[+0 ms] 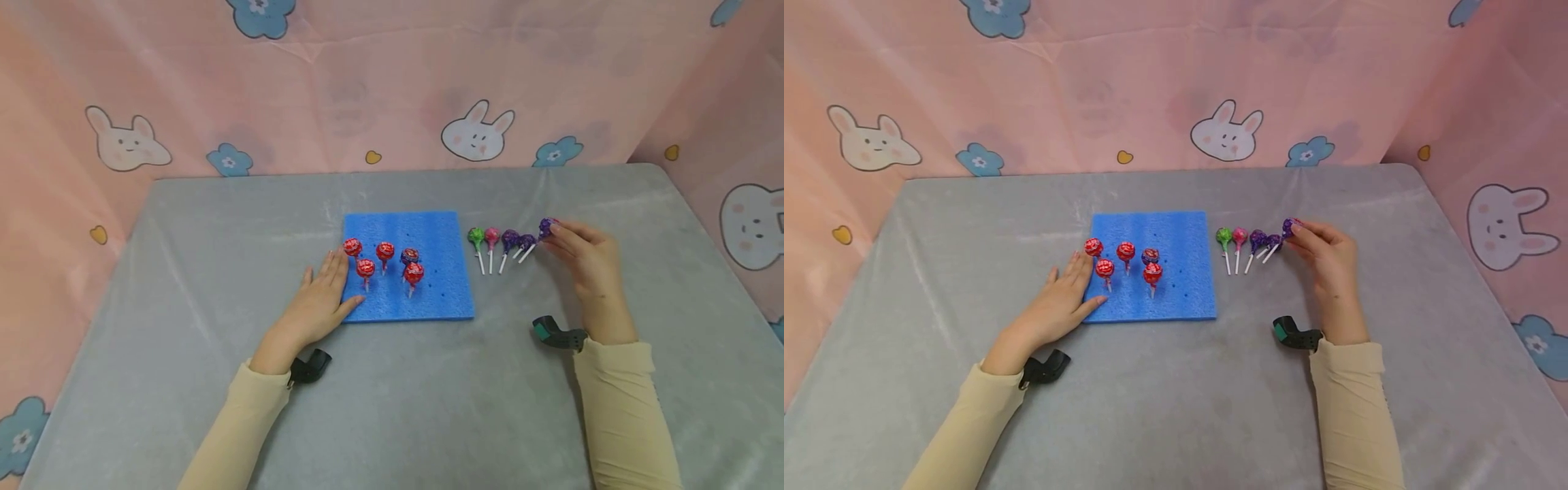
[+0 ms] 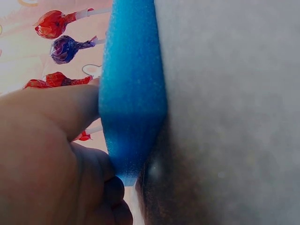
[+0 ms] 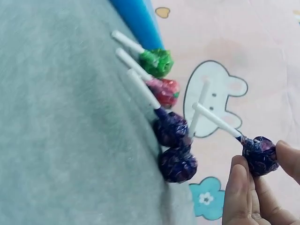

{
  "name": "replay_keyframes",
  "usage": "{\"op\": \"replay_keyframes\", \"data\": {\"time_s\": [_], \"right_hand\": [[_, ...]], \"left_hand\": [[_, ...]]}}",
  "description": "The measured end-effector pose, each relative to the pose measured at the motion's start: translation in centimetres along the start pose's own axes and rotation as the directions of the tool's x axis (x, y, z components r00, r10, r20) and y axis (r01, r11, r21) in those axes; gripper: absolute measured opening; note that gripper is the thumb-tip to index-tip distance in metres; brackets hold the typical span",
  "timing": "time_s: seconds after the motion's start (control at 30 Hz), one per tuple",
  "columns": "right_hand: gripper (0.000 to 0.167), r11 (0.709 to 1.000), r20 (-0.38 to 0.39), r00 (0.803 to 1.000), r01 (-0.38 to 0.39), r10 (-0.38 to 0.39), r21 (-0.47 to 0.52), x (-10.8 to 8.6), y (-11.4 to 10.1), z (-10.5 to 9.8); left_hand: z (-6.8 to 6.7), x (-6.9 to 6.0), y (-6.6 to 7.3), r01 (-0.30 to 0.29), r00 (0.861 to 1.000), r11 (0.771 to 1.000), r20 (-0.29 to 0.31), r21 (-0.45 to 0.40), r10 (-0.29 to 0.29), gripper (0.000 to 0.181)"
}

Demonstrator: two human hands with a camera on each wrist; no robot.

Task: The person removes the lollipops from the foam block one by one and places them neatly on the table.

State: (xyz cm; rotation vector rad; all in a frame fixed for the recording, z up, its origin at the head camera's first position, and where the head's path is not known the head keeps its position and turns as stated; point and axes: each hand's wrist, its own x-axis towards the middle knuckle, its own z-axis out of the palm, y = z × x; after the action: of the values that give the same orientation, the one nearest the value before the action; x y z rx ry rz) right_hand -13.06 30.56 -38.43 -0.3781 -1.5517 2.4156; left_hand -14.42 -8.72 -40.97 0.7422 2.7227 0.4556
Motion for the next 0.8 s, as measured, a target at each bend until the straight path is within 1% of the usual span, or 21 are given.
{"op": "replay_keyframes", "data": {"time_s": [0.17,0.27,0.37,0.5,0.67,0.8], "right_hand": [[0.009,0.999,-0.012,0.999,-0.039,0.039,-0.001,0.1,0.5,-0.7],[0.008,0.997,-0.031,0.997,-0.069,0.068,-0.037,0.2,0.7,-0.9],[0.007,0.990,-0.053,0.992,-0.117,0.113,-0.073,0.2,0.7,-1.1],[0.008,0.980,-0.058,0.984,-0.172,0.167,-0.099,0.3,0.7,-1.6],[0.016,0.972,-0.043,0.982,-0.191,0.186,-0.138,0.4,0.7,-2.3],[0.021,0.962,-0.047,0.981,-0.196,0.190,-0.189,0.4,0.8,-2.7]], "left_hand": [[0.0,0.0,-0.1,-0.002,1.000,1.000,-0.002,0.003,0.002,0.076],[0.1,0.0,-0.1,-0.003,1.000,1.000,-0.002,0.005,0.003,0.076],[0.1,0.0,-0.1,-0.006,1.000,1.000,-0.005,0.009,0.006,0.076],[0.1,0.0,-0.1,-0.008,1.000,1.000,-0.006,0.007,0.008,0.076],[0.0,-0.1,-0.1,-0.006,1.000,1.000,0.000,0.004,0.006,0.076],[0.0,-0.1,-0.1,-0.005,1.000,1.000,-0.001,0.004,0.005,0.076]]}}
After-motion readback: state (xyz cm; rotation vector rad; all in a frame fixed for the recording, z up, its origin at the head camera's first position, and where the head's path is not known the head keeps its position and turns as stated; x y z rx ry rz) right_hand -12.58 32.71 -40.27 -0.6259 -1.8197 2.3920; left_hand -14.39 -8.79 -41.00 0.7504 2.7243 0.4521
